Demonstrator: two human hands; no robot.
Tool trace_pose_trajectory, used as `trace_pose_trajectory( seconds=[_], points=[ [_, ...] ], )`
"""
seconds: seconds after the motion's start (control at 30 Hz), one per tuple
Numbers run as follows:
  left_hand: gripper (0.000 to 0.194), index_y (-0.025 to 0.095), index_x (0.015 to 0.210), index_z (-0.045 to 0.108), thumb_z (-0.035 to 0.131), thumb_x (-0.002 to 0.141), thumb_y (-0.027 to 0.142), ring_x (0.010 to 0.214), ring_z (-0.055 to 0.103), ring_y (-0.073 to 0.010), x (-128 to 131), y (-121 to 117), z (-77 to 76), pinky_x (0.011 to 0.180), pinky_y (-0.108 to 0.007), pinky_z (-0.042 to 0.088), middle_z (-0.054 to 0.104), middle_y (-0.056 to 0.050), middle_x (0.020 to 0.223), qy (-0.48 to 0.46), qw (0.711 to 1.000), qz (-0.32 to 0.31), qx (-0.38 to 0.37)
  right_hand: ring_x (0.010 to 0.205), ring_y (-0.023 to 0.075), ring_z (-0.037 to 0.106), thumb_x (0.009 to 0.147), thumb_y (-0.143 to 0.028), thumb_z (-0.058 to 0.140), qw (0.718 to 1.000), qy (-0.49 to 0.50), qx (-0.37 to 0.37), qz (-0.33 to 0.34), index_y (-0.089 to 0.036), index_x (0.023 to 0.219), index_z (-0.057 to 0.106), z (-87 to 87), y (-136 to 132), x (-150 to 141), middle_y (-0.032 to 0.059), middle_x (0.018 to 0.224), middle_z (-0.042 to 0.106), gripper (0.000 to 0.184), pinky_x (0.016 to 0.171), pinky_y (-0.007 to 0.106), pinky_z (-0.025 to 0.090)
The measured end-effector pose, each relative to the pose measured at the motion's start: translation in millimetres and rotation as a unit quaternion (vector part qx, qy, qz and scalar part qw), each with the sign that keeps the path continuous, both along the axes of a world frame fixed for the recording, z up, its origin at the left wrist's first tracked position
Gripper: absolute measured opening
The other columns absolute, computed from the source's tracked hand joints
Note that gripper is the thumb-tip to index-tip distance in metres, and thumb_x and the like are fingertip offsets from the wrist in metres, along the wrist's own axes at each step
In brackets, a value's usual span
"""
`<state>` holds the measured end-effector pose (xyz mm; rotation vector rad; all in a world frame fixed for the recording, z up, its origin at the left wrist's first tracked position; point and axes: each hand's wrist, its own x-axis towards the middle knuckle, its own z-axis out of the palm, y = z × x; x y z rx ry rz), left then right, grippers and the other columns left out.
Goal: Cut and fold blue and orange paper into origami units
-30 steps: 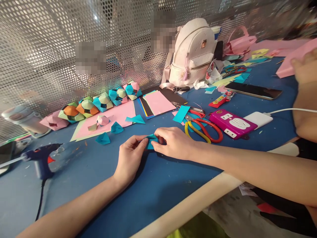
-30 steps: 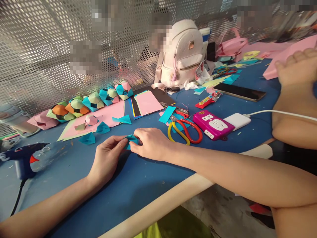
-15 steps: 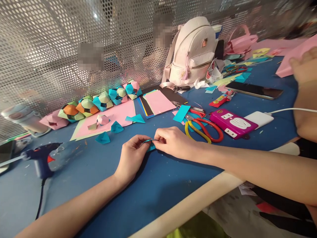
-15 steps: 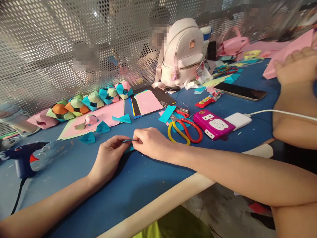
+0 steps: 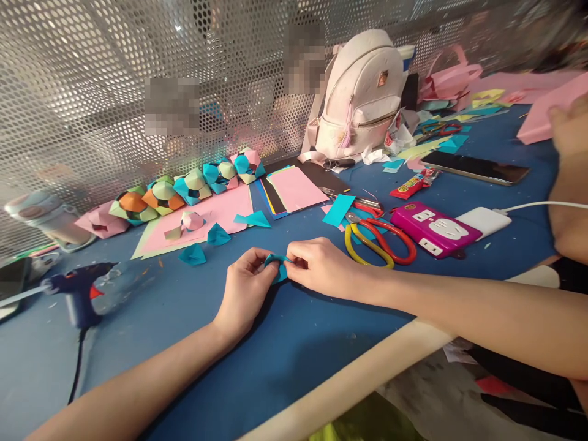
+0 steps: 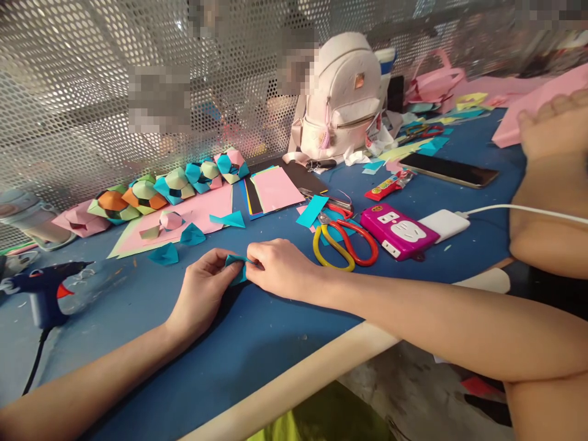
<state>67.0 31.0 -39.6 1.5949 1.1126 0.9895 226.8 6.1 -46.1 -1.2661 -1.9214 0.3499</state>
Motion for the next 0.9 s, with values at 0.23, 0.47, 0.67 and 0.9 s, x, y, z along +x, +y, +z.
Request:
trace_pose_trajectory(
  seconds=[0.23, 0.47, 0.67, 0.9],
  points=[
    [0.030, 0.019, 0.106, 0.070, 0.062, 0.079, 0.031, 0.091, 0.062, -0.0182, -2.8, -2.0, 4.3, 0.079, -0.027, 0.047, 0.071, -0.004, 0.100, 0.006, 0.999, -0.050, -0.004, 0.049, 0.0065, 0.029, 0.074, -0.007, 0.054, 0.999, 0.022, -0.030, -0.025, -0.020, 0.058, 0.036, 2.7, 3.6, 5.2, -0.0079, 0.050, 0.035, 0.027, 0.052, 0.022, 0.023],
    [0.025, 0.022, 0.094, 0.076, 0.059, 0.084, 0.037, 0.086, 0.064, -0.0199, -4.7, -2.4, 4.0, 0.078, -0.028, 0.048, 0.072, -0.003, 0.081, 0.050, 0.996, -0.025, 0.065, 0.050, 0.0068, 0.030, 0.074, -0.007, 0.054, 1.000, 0.007, -0.019, -0.006, -0.019, 0.058, 0.038, 1.5, 2.0, 5.1, -0.0072, 0.051, 0.036, 0.026, 0.051, 0.022, 0.023],
    [0.023, 0.019, 0.088, 0.076, 0.063, 0.081, 0.038, 0.085, 0.064, -0.0212, -4.3, -1.9, 4.3, 0.078, -0.030, 0.049, 0.072, -0.004, 0.081, 0.013, 0.999, -0.012, 0.030, 0.051, 0.0066, 0.032, 0.073, -0.007, 0.055, 1.000, 0.012, -0.022, 0.006, -0.019, 0.058, 0.039, 2.5, 1.0, 5.1, -0.0070, 0.052, 0.038, 0.025, 0.052, 0.021, 0.025],
    [0.029, 0.018, 0.098, 0.068, 0.070, 0.073, 0.032, 0.081, 0.061, -0.0159, -0.8, 1.4, -1.5, 0.072, -0.026, 0.047, 0.071, -0.002, 0.088, -0.006, 0.999, -0.033, 0.003, 0.048, 0.0059, 0.031, 0.076, -0.009, 0.055, 0.999, 0.031, -0.039, 0.002, -0.019, 0.059, 0.039, 2.7, 1.2, 6.1, -0.0079, 0.050, 0.037, 0.025, 0.050, 0.021, 0.025]
  ],
)
